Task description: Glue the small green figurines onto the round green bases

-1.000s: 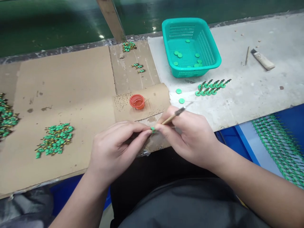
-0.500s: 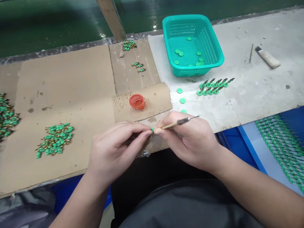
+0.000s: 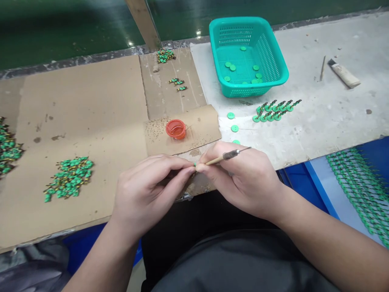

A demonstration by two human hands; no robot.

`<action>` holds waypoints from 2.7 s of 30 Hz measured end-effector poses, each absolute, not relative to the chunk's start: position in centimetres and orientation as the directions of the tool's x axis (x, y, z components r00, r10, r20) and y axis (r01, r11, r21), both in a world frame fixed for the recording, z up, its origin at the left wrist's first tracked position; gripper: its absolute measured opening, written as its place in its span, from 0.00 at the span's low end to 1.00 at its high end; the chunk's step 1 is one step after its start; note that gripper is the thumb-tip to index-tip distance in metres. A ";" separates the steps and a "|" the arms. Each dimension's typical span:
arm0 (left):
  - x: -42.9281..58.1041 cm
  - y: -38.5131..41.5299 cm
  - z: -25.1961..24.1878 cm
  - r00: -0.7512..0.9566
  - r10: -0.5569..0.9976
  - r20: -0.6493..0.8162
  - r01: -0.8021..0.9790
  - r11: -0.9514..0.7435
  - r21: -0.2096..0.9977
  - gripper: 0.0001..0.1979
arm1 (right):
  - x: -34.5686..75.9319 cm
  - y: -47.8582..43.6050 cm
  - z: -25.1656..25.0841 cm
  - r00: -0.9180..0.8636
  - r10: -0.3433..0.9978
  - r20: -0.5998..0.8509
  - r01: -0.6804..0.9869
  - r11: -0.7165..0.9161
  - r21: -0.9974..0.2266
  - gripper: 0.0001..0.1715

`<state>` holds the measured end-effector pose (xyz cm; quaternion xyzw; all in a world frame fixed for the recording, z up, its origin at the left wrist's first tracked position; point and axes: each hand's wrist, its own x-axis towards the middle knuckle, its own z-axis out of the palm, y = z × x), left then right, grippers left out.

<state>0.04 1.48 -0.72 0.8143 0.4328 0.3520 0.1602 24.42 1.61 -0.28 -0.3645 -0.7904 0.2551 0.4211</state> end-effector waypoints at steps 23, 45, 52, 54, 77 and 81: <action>0.2 1.5 -0.5 0.342 0.851 0.399 0.586 -0.525 0.618 0.04 | 24.2 1.7 0.6 -0.381 0.825 0.417 0.352 0.546 -0.760 0.09; 0.5 0.3 5.0 0.189 0.974 0.125 0.453 -0.199 0.869 0.10 | 25.9 0.4 -1.9 -0.084 0.990 0.109 0.010 0.110 -0.994 0.16; 1.1 0.6 7.5 0.321 0.943 -0.089 0.295 -0.010 0.956 0.13 | 26.1 0.3 -2.0 -0.101 0.989 0.107 0.027 0.111 -0.994 0.21; 1.1 0.5 7.7 0.324 0.939 -0.115 0.275 0.023 0.961 0.13 | 26.1 0.3 -2.0 -0.107 0.988 0.110 0.026 0.113 -0.993 0.21; 1.0 4.3 7.4 0.246 0.961 0.123 0.644 -0.257 0.720 0.22 | 25.2 1.5 -2.7 -0.155 0.942 0.297 0.059 0.309 -0.949 0.10; 5.4 7.4 9.0 0.359 0.901 0.245 0.697 -0.433 0.571 0.18 | 26.3 -0.6 -2.2 -0.138 0.917 0.373 0.058 0.384 -0.922 0.09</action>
